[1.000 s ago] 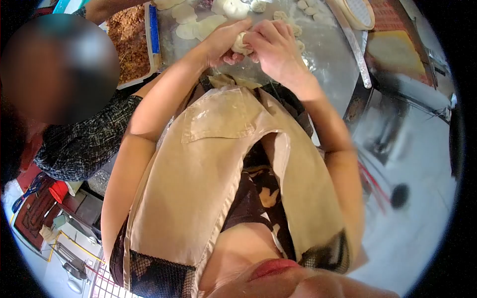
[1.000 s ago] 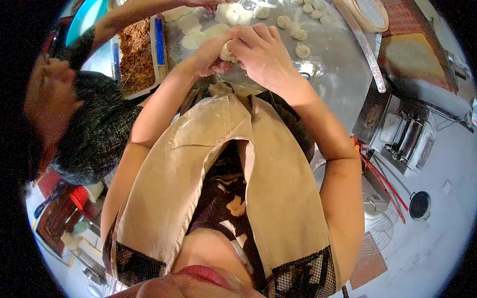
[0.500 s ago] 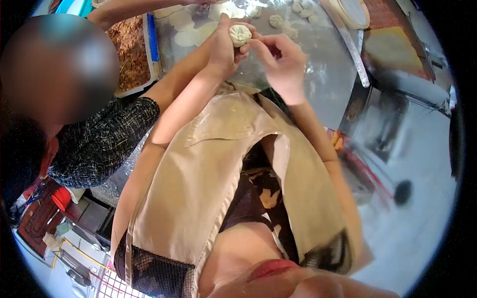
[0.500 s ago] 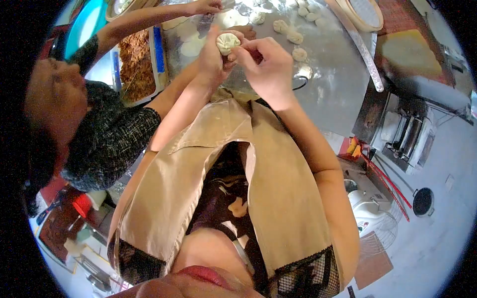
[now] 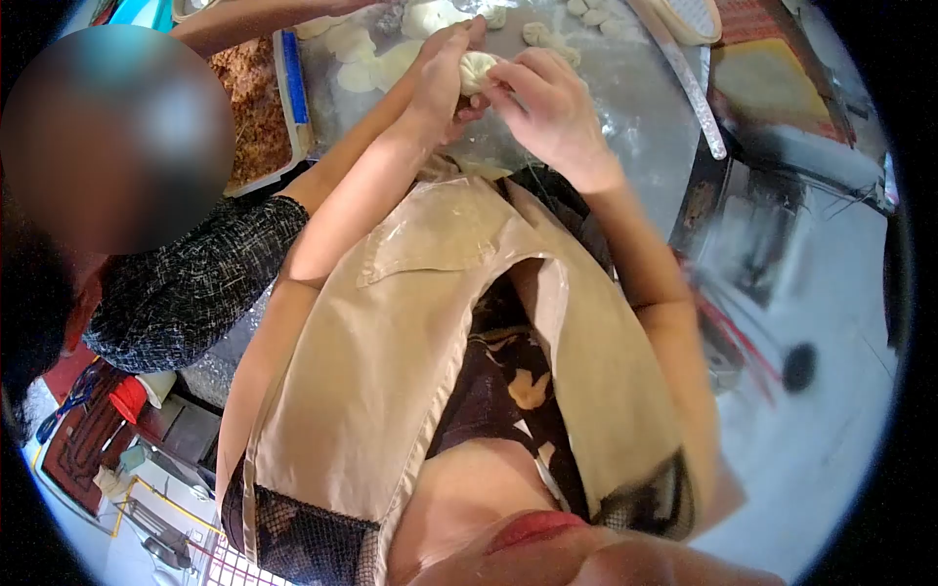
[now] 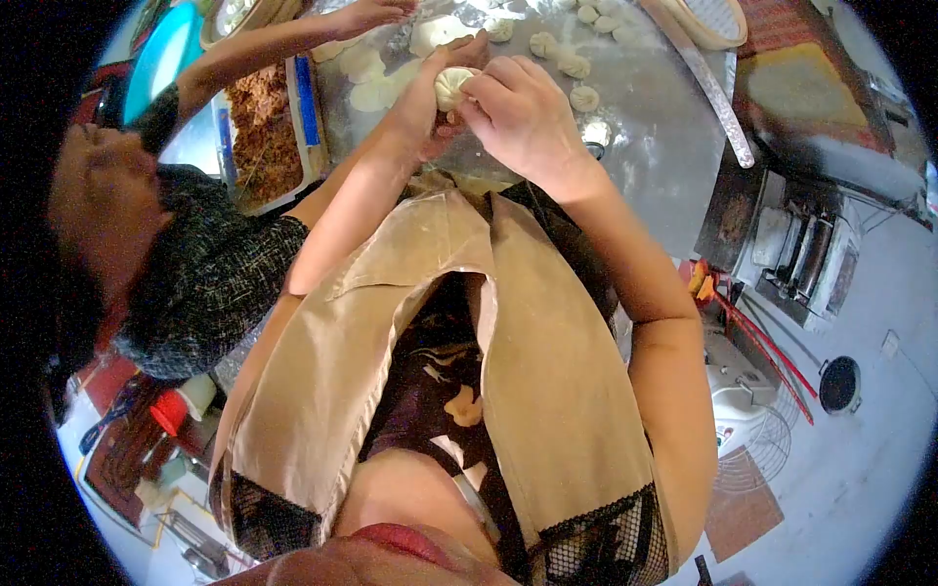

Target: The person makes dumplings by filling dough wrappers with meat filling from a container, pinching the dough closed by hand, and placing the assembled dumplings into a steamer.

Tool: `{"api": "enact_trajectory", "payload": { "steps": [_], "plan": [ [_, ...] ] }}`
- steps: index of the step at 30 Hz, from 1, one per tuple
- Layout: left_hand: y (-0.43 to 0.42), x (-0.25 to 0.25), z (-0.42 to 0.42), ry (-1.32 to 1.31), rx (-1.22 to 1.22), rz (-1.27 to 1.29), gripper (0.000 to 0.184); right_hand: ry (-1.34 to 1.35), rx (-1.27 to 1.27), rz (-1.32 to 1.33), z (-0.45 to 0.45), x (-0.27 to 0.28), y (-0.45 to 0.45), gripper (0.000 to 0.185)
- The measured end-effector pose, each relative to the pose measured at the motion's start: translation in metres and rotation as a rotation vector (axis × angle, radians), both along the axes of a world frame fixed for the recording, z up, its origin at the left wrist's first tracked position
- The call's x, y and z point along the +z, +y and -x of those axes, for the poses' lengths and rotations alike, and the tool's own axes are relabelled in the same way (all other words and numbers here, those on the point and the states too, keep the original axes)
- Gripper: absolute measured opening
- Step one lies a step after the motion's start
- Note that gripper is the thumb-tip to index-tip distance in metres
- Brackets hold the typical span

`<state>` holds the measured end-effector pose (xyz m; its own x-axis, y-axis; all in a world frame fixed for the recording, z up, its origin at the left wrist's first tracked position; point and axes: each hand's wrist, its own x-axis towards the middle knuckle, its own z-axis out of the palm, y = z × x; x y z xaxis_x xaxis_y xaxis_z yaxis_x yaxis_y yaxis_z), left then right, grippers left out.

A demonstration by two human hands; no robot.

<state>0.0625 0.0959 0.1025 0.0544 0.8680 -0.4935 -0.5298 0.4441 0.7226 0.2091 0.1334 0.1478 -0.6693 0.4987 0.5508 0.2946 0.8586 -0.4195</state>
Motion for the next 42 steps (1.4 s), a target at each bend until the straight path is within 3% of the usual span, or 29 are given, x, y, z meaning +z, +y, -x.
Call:
{"api": "enact_trajectory", "payload": {
  "steps": [3, 5, 6, 8, 10, 12, 14, 17, 18, 21, 27, 29, 34, 38, 42],
  "plan": [
    [0.004, 0.004, -0.007, 0.104, 0.002, 0.007, 0.044, -0.015, -0.023, -0.072, 0.003, 0.003, 0.002, 0.010],
    [0.007, 0.006, -0.025, 0.044, 0.389, -0.400, 0.046, -0.028, -0.048, -0.089, 0.006, 0.000, 0.000, 0.011],
    [0.006, -0.004, -0.021, 0.044, 0.389, -0.400, 0.046, -0.039, -0.073, -0.108, 0.006, -0.003, -0.001, 0.011],
    [0.003, -0.032, -0.005, -0.203, 0.013, -0.235, 0.053, -0.020, -0.099, -0.088, 0.005, -0.010, -0.003, 0.012],
    [0.005, 0.002, -0.018, -0.100, 0.138, -0.305, 0.049, -0.004, -0.124, -0.066, 0.008, -0.011, -0.005, 0.013],
    [0.007, 0.015, -0.026, 0.003, 0.258, -0.372, 0.046, 0.097, -0.269, 0.118, 0.012, -0.010, -0.010, 0.016],
    [0.010, 0.015, -0.030, -0.159, 0.331, -0.307, 0.047, 0.097, -0.304, 0.130, 0.013, -0.012, -0.011, 0.016],
    [0.013, -0.013, -0.031, -0.136, 0.395, -0.266, 0.048, 0.068, -0.354, 0.131, 0.014, -0.016, -0.014, 0.016],
    [0.011, -0.034, -0.028, -0.212, 0.364, -0.144, 0.052, 0.029, -0.365, 0.125, 0.014, -0.019, -0.014, 0.015],
    [0.008, -0.028, -0.029, -0.318, 0.248, -0.020, 0.055, 0.060, -0.349, 0.133, 0.011, -0.030, -0.013, 0.014],
    [0.010, -0.038, -0.028, -0.091, 0.048, 0.089, 0.058, 0.126, -0.419, 0.183, -0.023, -0.041, 0.018, 0.006],
    [0.008, -0.037, -0.030, 0.111, 0.025, 0.164, 0.055, 0.140, -0.478, 0.204, -0.048, -0.054, 0.050, 0.005],
    [0.002, -0.039, -0.025, 0.168, -0.014, 0.144, 0.046, -0.035, -0.672, 0.225, -0.098, -0.100, 0.125, 0.008],
    [0.004, -0.048, -0.014, 0.254, 0.014, 0.158, 0.037, -0.186, -0.683, 0.277, -0.101, -0.148, 0.167, 0.018],
    [-0.001, -0.050, -0.009, 0.324, 0.002, 0.171, 0.029, -0.411, -0.646, 0.414, -0.104, -0.158, 0.185, 0.025]
  ]
}}
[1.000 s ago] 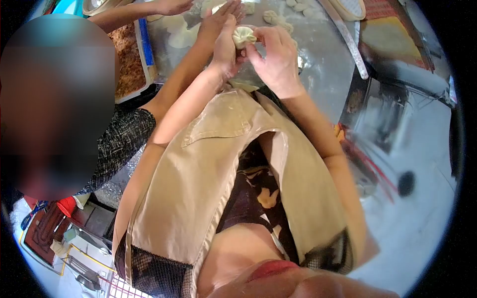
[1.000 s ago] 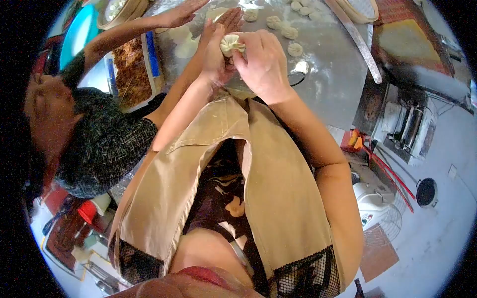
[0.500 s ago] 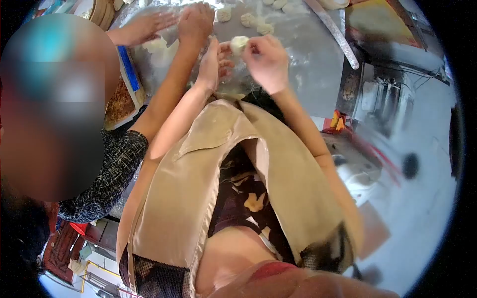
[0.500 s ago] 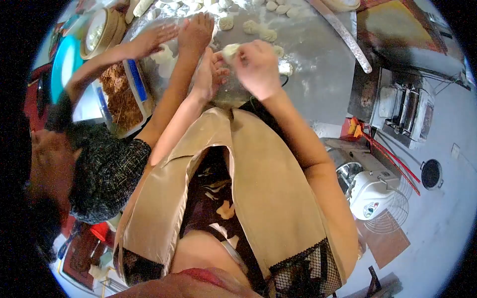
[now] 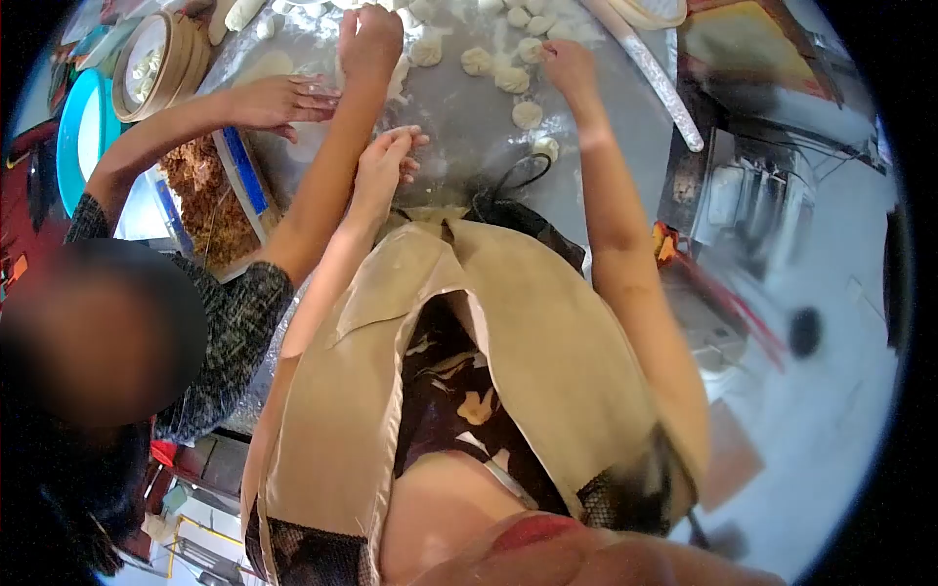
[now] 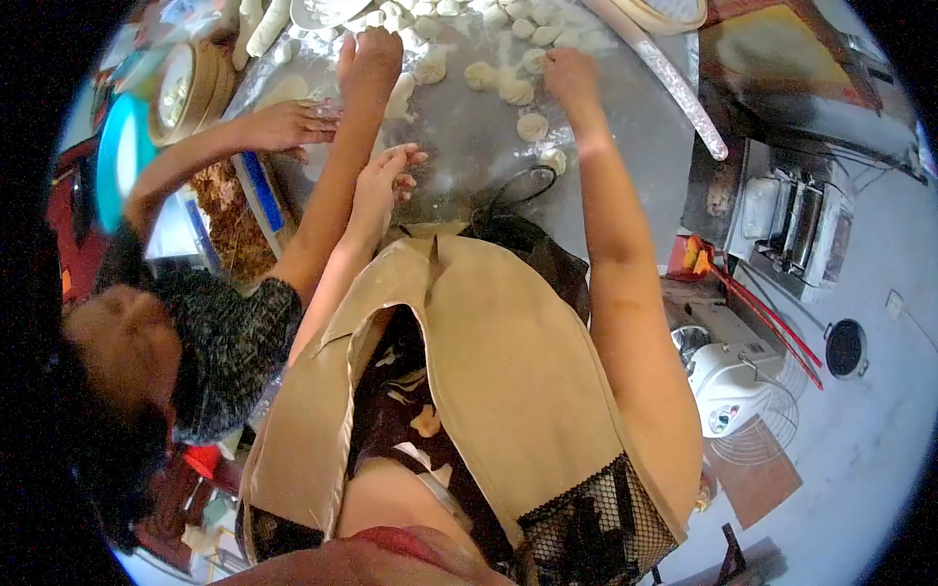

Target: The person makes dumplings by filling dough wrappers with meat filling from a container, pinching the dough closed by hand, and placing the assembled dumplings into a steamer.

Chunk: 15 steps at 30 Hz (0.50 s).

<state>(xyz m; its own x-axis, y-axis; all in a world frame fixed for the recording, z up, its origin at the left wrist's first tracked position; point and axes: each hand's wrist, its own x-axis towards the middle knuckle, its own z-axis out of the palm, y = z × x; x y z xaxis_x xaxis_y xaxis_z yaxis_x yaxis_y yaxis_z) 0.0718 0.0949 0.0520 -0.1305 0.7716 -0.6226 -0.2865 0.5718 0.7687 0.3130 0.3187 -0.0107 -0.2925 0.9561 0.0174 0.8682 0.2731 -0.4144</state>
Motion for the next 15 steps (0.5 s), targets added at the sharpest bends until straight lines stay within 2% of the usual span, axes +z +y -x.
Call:
{"api": "enact_trajectory", "payload": {
  "steps": [2, 4, 5, 7, 8, 10, 11, 13, 15],
  "plan": [
    [-0.002, -0.004, 0.003, -0.015, 0.010, -0.001, 0.029, -0.029, -0.024, 0.093, 0.000, 0.007, 0.000, 0.026],
    [-0.007, 0.000, 0.002, -0.030, 0.021, 0.002, 0.029, 0.032, -0.099, -0.067, -0.002, 0.007, -0.005, 0.036],
    [-0.006, 0.001, 0.003, -0.010, 0.010, 0.000, 0.028, 0.028, -0.104, -0.065, 0.001, 0.004, -0.005, 0.036],
    [-0.003, 0.003, 0.000, 0.012, -0.015, -0.015, 0.027, 0.095, 0.049, 0.036, 0.003, 0.001, -0.003, 0.048],
    [0.001, 0.001, -0.002, 0.040, -0.045, -0.035, 0.026, 0.094, 0.038, 0.026, 0.008, -0.001, -0.001, 0.048],
    [0.013, -0.005, -0.003, 0.141, -0.139, -0.092, 0.028, -0.113, 0.064, 0.160, 0.021, -0.006, 0.001, 0.050],
    [0.021, -0.010, -0.005, 0.141, -0.153, -0.099, 0.028, -0.112, 0.049, 0.154, 0.022, -0.009, 0.000, 0.050],
    [0.044, -0.019, -0.013, 0.482, -0.255, -0.307, 0.033, -0.170, 0.185, 0.079, 0.024, -0.014, -0.001, 0.046],
    [0.077, -0.026, -0.023, 0.729, -0.326, -0.447, 0.040, -0.142, 0.195, 0.044, 0.024, -0.014, -0.001, 0.043]
  ]
}}
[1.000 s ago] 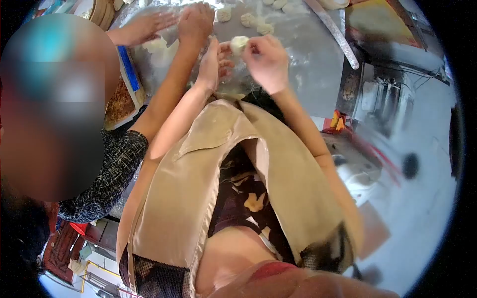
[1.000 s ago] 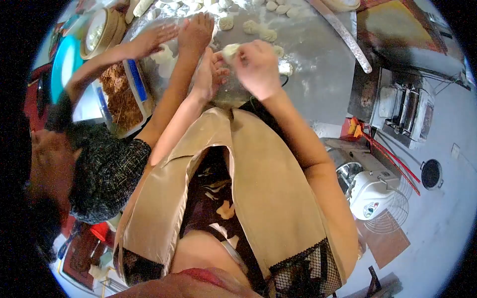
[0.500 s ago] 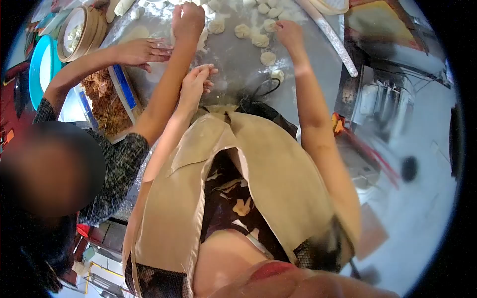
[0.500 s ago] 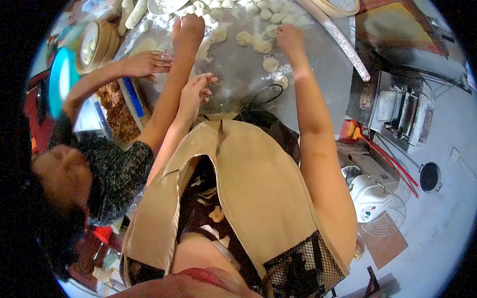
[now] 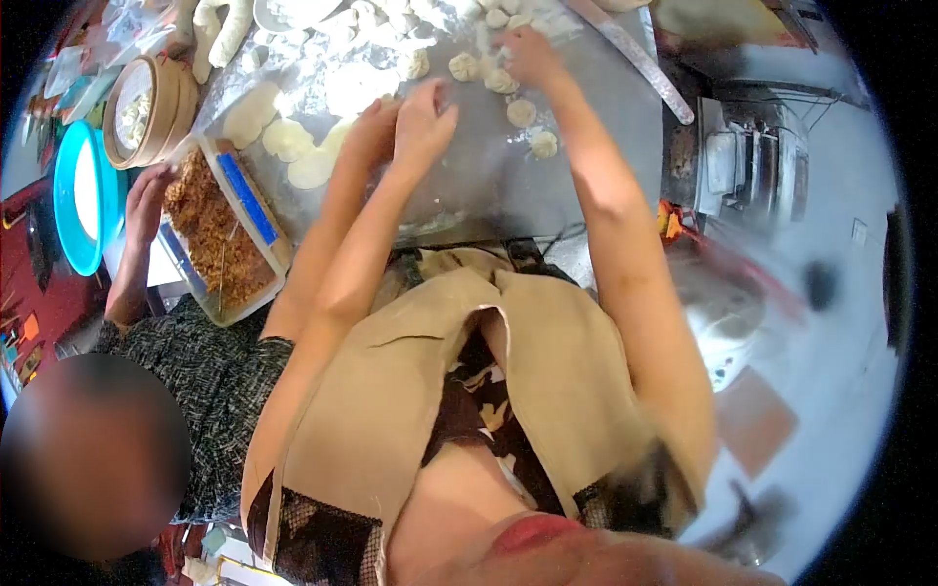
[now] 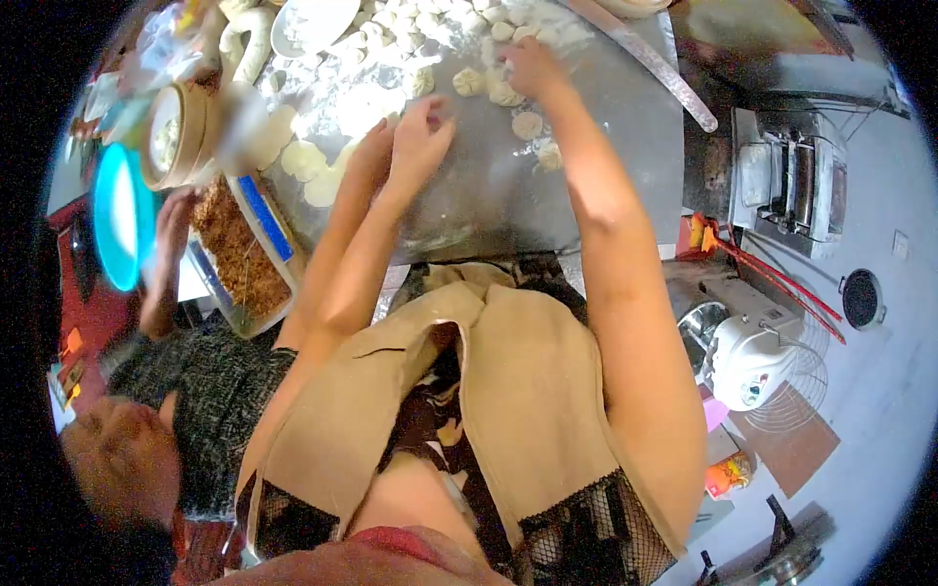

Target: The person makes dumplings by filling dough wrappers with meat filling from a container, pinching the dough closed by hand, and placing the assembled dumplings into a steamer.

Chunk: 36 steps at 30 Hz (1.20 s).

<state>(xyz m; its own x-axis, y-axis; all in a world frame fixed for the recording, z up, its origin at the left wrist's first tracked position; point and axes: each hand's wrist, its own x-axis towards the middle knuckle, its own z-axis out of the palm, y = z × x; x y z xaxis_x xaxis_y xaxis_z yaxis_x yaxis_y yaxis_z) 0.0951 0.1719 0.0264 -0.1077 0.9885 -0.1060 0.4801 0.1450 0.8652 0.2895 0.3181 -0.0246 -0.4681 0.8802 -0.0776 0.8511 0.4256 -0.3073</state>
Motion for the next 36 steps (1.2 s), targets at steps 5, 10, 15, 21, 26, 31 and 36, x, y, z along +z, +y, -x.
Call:
{"api": "enact_trajectory", "payload": {
  "steps": [5, 10, 15, 21, 26, 31, 36],
  "plan": [
    [0.057, -0.013, -0.035, 0.352, 0.126, 0.132, 0.053, 0.012, 0.067, -0.079, -0.025, -0.005, 0.001, 0.037],
    [0.069, -0.048, -0.060, 0.516, 0.272, 0.082, 0.057, 0.141, 0.186, -0.044, -0.073, 0.005, 0.008, 0.032],
    [0.075, -0.041, -0.068, 0.430, 0.329, 0.122, 0.052, 0.684, -0.056, 0.256, -0.125, 0.038, 0.050, 0.032],
    [0.090, -0.040, -0.068, 0.554, 0.341, 0.325, 0.046, 0.403, -0.064, -0.034, -0.196, 0.072, 0.189, 0.030],
    [0.107, -0.005, -0.072, 0.451, 0.351, 0.278, 0.037, 0.208, -0.010, -0.002, -0.202, 0.048, 0.218, 0.032],
    [0.200, 0.059, -0.153, 0.398, 0.167, 0.024, 0.038, 0.137, 0.092, 0.061, -0.200, 0.039, 0.228, 0.034],
    [0.302, 0.038, -0.199, 0.386, -0.121, -0.259, 0.035, 0.371, 0.042, -0.204, -0.212, 0.065, 0.215, 0.043]
  ]
}}
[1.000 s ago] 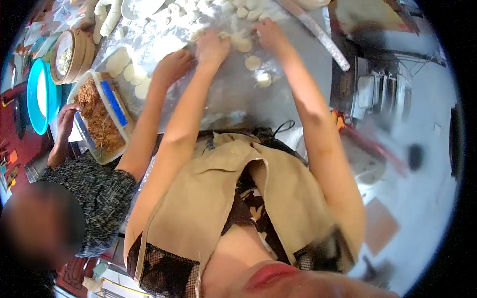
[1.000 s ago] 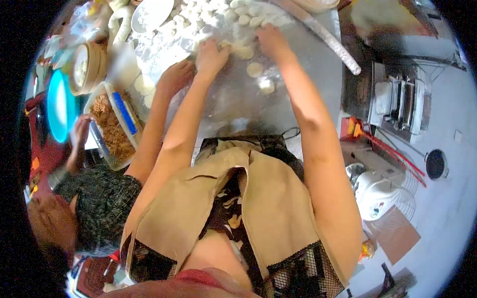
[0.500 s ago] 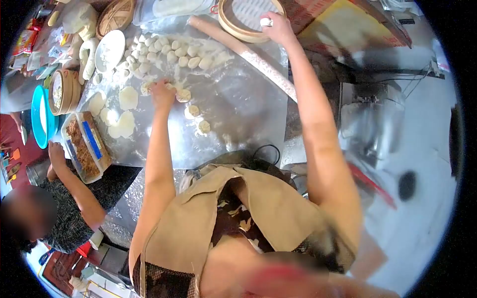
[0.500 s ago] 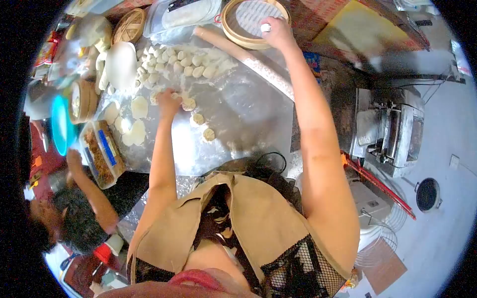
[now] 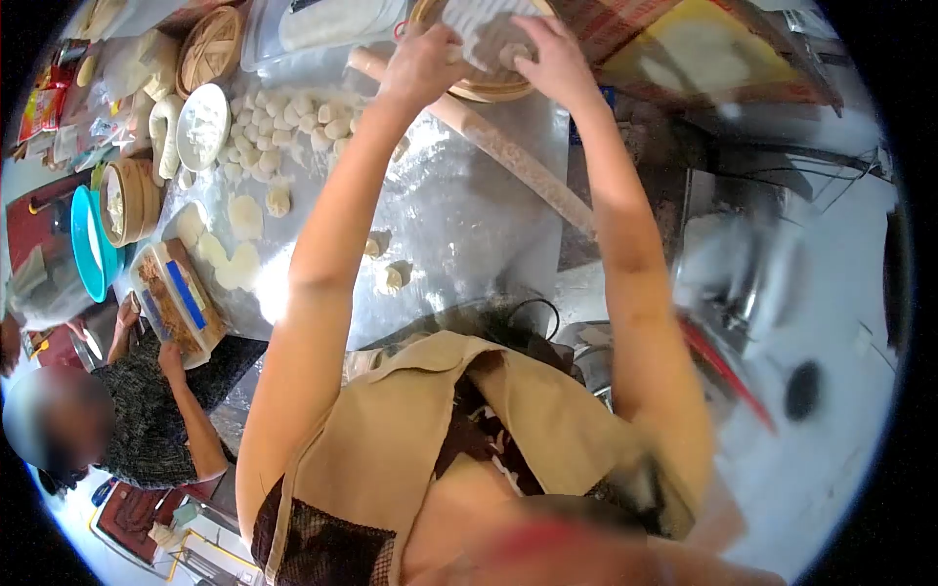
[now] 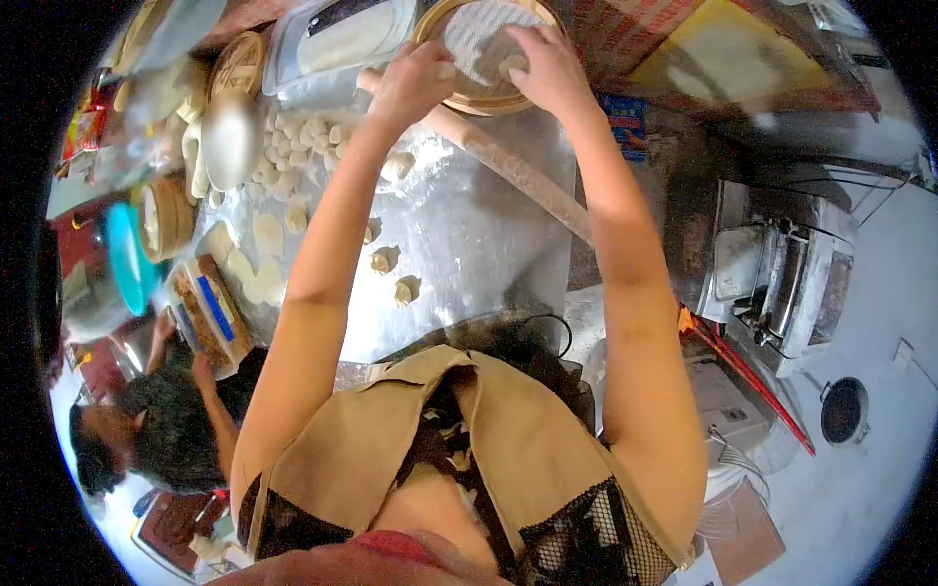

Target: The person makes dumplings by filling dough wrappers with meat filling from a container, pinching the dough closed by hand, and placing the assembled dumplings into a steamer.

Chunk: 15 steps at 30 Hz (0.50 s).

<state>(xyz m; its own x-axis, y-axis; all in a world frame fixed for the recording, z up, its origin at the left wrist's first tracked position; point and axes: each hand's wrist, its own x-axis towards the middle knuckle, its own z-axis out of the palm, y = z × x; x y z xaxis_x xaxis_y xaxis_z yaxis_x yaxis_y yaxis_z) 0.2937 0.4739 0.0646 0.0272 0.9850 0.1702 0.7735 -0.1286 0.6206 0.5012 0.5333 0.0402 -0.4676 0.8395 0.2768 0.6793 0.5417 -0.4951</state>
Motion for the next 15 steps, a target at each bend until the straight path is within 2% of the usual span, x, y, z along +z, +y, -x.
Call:
{"api": "enact_trajectory", "payload": {
  "steps": [1, 2, 4, 6, 8, 12, 14, 15],
  "plan": [
    [0.013, -0.006, -0.006, 0.031, -0.038, 0.037, 0.034, 0.088, -0.063, -0.112, -0.005, 0.015, -0.005, 0.045],
    [0.023, -0.012, -0.011, 0.063, -0.076, 0.075, 0.033, 0.093, -0.069, -0.107, -0.013, 0.022, -0.008, 0.045],
    [0.032, -0.021, -0.020, 0.091, -0.114, 0.106, 0.031, 0.339, -0.195, -0.028, -0.033, 0.028, -0.014, 0.044],
    [0.036, -0.030, -0.025, 0.118, -0.152, 0.137, 0.030, 0.435, -0.263, -0.051, -0.051, 0.024, -0.020, 0.041],
    [0.038, -0.039, -0.028, 0.200, -0.153, 0.183, 0.031, 0.462, -0.319, -0.007, -0.063, 0.021, -0.027, 0.037],
    [0.039, -0.049, -0.031, 0.207, -0.119, 0.253, 0.032, 0.477, -0.398, 0.063, -0.070, 0.022, -0.043, 0.033],
    [0.042, -0.058, -0.033, 0.306, -0.100, 0.147, 0.033, 0.476, -0.423, 0.048, -0.067, 0.021, -0.053, 0.032],
    [0.052, -0.074, -0.017, 0.427, -0.249, 0.082, 0.037, 0.509, -0.441, 0.066, -0.065, 0.021, -0.059, 0.032]
  ]
}}
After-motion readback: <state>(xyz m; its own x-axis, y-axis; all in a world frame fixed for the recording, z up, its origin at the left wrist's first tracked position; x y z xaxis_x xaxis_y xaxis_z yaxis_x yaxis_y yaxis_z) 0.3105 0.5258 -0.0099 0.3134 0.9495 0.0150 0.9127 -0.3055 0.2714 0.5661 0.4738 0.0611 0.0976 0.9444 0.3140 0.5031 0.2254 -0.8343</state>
